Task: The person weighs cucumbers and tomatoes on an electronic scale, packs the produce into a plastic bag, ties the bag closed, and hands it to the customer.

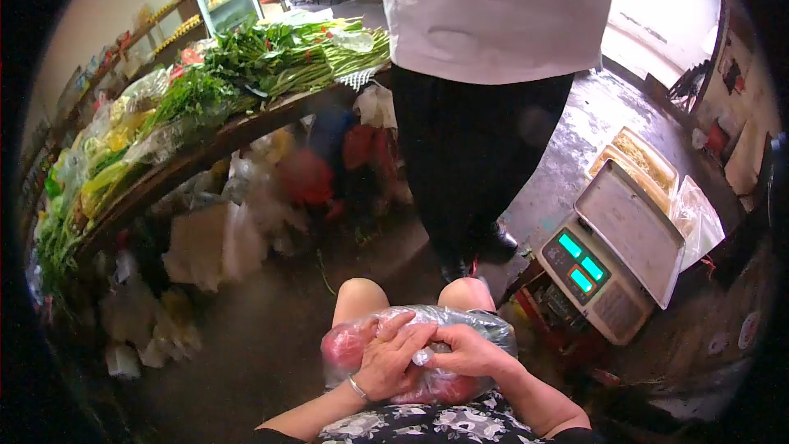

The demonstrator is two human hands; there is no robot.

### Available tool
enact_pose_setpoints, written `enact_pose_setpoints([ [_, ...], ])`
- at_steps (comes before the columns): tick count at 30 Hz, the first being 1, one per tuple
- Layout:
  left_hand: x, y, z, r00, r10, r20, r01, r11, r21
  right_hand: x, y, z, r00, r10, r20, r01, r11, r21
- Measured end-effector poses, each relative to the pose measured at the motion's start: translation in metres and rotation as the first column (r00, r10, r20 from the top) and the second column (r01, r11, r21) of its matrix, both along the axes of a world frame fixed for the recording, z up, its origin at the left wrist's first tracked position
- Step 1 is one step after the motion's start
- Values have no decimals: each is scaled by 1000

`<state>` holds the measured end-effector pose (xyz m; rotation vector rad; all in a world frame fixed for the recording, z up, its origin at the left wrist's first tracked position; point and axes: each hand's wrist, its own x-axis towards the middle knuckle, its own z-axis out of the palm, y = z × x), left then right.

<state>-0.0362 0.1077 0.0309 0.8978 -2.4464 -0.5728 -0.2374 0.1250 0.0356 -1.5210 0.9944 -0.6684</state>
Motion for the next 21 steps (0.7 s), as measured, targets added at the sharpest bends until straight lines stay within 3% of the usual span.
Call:
enact_pose_setpoints([
  [5,1,-1,12,997,13,80,-12,1000,-21,0,-3,-4,1000,8,-14,-7,999,43],
  [12,5,2,1,999,49,22,-49,998,-31,6,-1,4,1000,-16,-13,16,999,33],
  [17,8,2,-8,997,71,16,-67,981,-181,8,-1,7,1000,-8,-26,10,998,60],
  [21,9,2,-10,998,62,24,-58,987,-148,8,-2,-5,1000,-28,-11,29,997,68],
])
